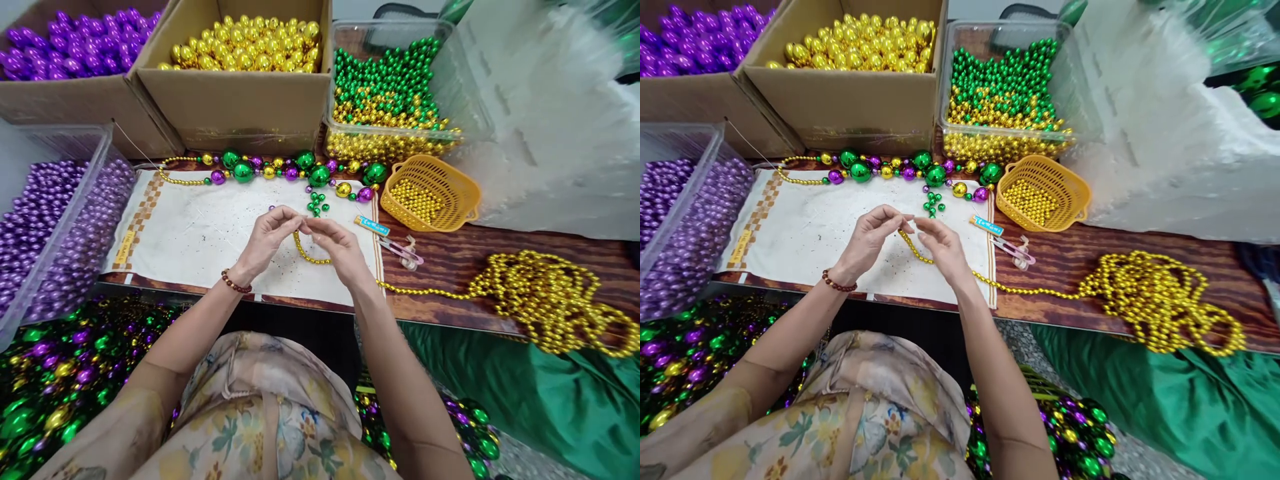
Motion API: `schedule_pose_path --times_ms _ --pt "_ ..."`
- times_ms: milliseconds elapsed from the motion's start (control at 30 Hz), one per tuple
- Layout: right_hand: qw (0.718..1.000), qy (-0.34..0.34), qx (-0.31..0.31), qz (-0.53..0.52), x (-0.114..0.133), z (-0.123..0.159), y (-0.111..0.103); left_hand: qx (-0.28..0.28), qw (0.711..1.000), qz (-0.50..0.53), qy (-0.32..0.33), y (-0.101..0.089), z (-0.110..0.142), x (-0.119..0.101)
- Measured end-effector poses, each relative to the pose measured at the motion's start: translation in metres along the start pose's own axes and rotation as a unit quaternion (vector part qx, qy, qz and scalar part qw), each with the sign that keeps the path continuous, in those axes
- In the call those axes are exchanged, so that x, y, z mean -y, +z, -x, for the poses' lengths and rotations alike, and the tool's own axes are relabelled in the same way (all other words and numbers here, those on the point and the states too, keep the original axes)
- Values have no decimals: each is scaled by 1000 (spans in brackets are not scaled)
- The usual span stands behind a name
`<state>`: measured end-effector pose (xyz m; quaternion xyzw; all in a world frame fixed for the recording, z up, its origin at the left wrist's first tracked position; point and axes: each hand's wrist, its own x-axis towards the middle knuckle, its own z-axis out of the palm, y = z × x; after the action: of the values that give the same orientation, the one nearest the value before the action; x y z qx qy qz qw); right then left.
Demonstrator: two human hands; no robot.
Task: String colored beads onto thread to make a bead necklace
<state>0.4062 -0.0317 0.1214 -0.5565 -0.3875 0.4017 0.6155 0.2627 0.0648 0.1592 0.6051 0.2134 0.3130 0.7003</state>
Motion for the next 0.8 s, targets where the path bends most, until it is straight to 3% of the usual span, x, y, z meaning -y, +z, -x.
schedule_pose_path --times_ms 167,300,433,533,600,700,800 --pt "998 -48 33 8 5 -5 32 -31 999 17 38 -5 -9 -18" --pt "997 -50 45 37 12 -12 42 -39 998 16 37 -15 -17 -32" --pt "987 -58 49 144 29 -14 43 -15 993 -109 41 -26 -22 -43" --pt "941 -138 -12 308 43 -12 43 45 954 -288 70 -32 -24 -49" --pt "910 -165 -37 378 46 -11 42 110 934 -338 40 -35 -25 -53" --pt "893 -169 -20 416 44 -8 36 218 936 -272 -52 -39 -27 -57" --pt "895 -166 17 414 40 -5 28 270 933 -203 -123 -42 -28 -60"
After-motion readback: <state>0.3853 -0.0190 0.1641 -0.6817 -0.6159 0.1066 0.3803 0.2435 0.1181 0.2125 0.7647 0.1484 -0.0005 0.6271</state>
